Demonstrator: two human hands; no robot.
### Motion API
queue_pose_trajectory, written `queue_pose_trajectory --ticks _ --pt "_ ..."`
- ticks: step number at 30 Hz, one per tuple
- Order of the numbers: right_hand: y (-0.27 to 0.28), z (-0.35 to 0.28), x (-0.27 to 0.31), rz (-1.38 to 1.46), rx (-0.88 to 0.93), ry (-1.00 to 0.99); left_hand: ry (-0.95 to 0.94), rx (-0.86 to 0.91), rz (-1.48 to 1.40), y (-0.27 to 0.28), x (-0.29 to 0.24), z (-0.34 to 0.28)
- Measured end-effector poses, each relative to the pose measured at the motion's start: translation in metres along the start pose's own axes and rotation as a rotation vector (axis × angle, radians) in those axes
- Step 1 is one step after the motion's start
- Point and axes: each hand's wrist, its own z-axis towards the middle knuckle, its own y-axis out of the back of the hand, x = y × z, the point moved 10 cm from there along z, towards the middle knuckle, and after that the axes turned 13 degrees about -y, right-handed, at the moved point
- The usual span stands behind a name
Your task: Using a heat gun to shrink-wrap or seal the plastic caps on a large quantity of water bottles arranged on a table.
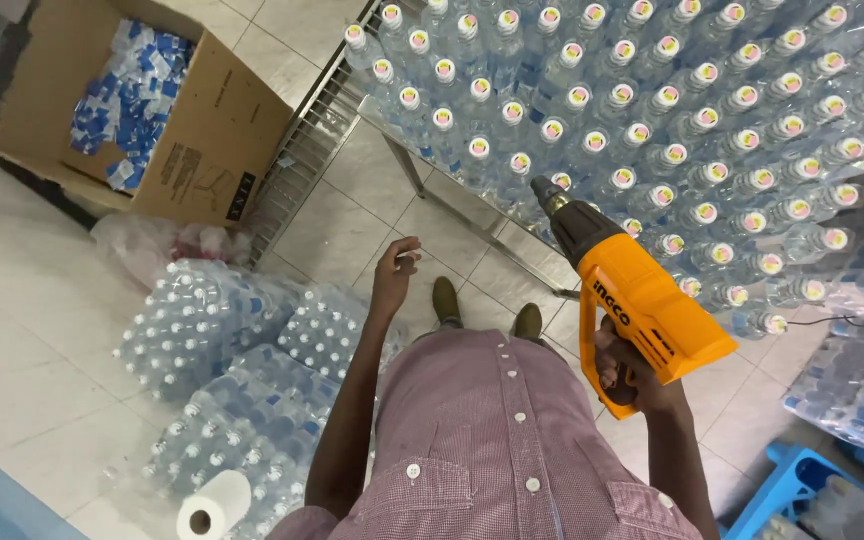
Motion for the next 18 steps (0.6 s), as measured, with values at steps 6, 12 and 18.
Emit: queue_pose_trajectory --ticks 6,12,18 --pt "-0.020 0.002 0.007 0.132 0.033 0.008 0.021 0.126 -0.014 -0.001 0.006 0.002" --pt "-0.022 0.011 0.009 0.099 0.061 -0.025 0.088 0.180 -0.027 -0.011 0.033 -0.004" --pt "-0.038 0.018 0.020 0.106 0.129 -0.079 0.141 0.204 -0.041 -0.023 0.046 -0.003"
